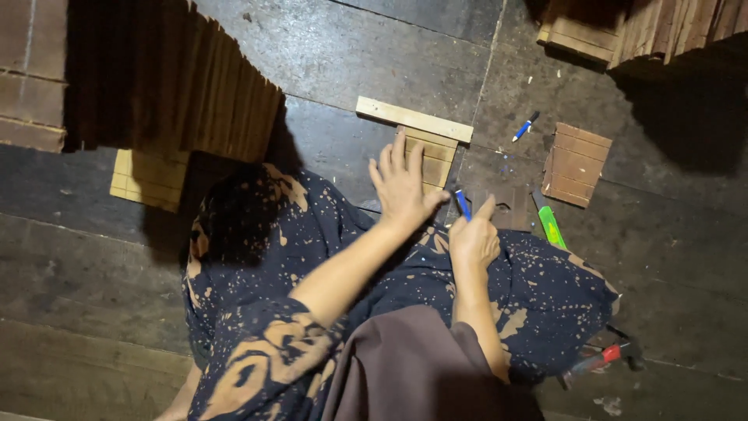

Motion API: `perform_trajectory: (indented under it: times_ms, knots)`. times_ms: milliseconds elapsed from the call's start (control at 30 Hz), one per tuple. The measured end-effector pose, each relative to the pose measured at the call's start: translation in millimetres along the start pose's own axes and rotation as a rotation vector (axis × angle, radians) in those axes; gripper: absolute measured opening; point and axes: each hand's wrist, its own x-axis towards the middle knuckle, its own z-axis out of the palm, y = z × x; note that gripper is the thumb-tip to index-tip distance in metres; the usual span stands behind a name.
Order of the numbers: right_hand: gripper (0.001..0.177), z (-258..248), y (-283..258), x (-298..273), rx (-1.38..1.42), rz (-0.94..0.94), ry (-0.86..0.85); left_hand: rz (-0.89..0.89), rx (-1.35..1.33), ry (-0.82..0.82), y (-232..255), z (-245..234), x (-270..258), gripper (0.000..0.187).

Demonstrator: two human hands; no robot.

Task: Tracing a specific shape onto small wooden tiles using a template and a pen

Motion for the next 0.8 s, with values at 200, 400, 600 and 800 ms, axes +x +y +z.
perform_trajectory:
  times_ms: [200, 400, 600, 800]
  knots:
    - [0.063, -22.6, -19.9, -8.6, 0.060, -0.058, -0.021, -0.084, 0.022, 0.047, 6.6, 19.7, -0.3, 0.096]
    - [0.065, 10.0, 4.4, 20.4, 0.069, -0.033, -0.019, -0.269, 0.045, -0.160, 0.3, -10.8, 8.4, 0.099]
    - [0.063, -0.6, -6.2, 11.8, 0.123, -0.053, -0.058, -0.106, 0.127, -0.196, -25.0, -29.4, 7.8, 0.114]
    - [0.065, 12.2, -1.4, 20.5, 0.127, -0.050, -0.038, -0.184, -0.146, -0.225, -56.7, -17.8, 16.8, 0.125]
